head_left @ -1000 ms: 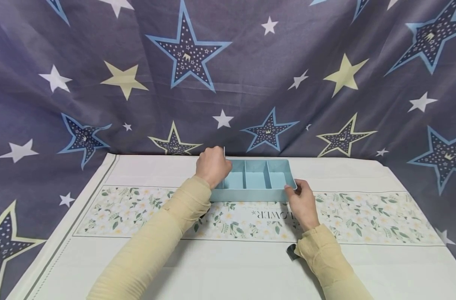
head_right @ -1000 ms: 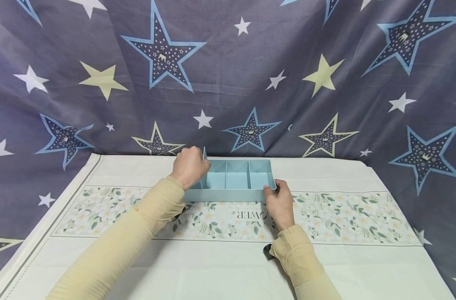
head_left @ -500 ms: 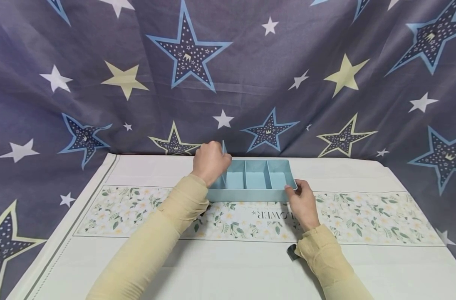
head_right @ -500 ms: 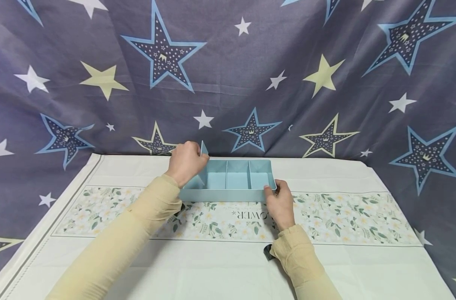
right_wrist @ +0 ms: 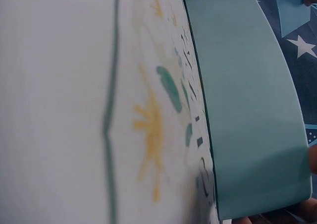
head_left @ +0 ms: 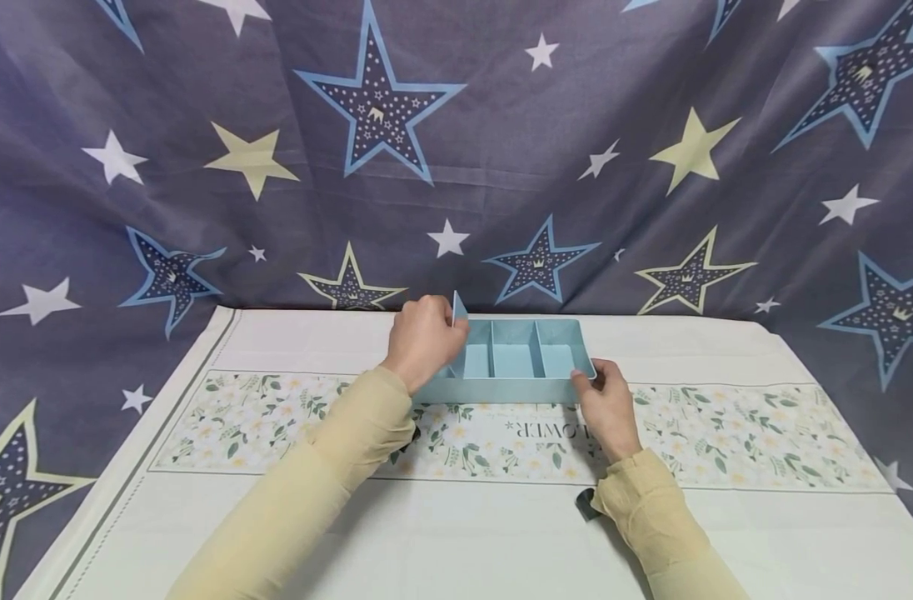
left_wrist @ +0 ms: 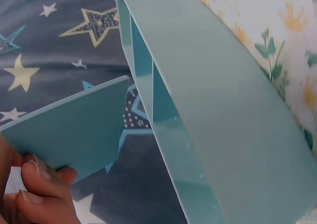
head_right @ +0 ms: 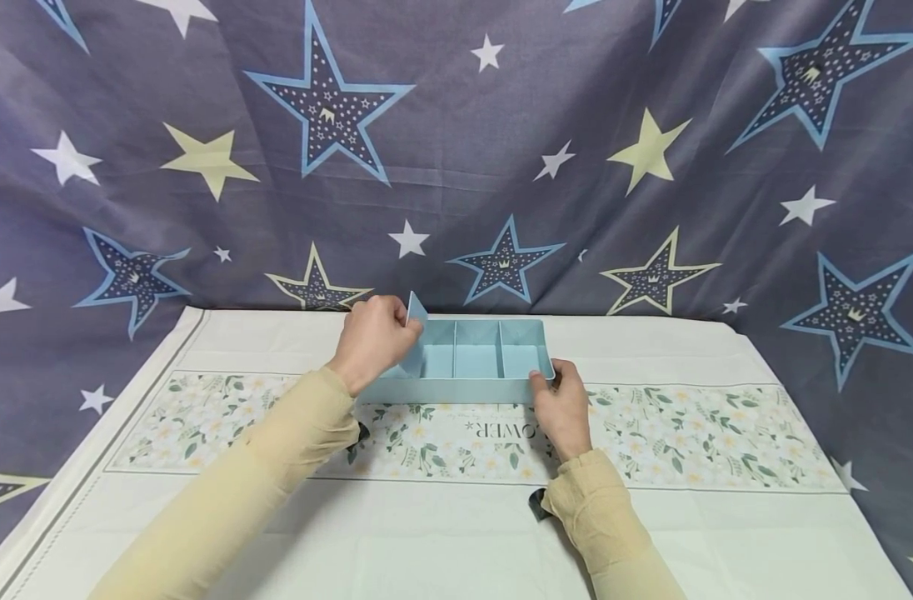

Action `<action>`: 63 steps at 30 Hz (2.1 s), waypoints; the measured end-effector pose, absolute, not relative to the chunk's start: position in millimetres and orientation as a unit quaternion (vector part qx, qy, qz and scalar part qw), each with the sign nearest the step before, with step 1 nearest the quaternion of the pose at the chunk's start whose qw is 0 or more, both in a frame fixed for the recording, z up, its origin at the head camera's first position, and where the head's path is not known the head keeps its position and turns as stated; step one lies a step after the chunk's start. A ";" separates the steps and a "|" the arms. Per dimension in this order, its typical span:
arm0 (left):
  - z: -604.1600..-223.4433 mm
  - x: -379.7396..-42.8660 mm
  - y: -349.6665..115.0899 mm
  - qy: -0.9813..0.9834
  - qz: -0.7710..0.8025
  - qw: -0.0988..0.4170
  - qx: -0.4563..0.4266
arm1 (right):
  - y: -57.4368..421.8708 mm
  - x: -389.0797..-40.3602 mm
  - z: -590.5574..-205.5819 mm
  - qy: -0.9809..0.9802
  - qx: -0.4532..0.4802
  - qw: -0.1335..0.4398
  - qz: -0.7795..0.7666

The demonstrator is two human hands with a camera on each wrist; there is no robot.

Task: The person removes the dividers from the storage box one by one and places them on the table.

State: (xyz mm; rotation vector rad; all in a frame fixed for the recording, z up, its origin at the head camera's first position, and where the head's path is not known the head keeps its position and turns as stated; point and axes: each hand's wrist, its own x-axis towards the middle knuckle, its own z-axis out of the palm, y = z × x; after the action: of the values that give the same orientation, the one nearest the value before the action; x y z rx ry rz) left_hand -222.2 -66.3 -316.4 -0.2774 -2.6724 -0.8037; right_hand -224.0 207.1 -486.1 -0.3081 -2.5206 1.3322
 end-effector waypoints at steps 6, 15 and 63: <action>-318.0 -209.6 -62.4 -0.926 -0.333 0.139 -0.112 | 207.1 -224.4 -488.0 -0.873 -0.108 0.137 0.456; -321.3 -190.9 -51.7 -0.899 -0.416 0.073 -0.113 | 208.1 -224.4 -487.5 -0.872 -0.103 0.139 0.457; -400.3 -139.5 -4.2 -0.761 -0.612 -0.197 -0.089 | 209.9 -223.8 -488.5 -0.864 -0.100 0.138 0.474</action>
State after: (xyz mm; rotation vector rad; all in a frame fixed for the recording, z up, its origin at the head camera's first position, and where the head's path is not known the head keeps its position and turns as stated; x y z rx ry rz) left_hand -139.5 -4.2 -400.3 -0.3202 -2.7469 -2.2086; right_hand -223.8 209.9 -488.5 -0.2896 -2.4983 1.3712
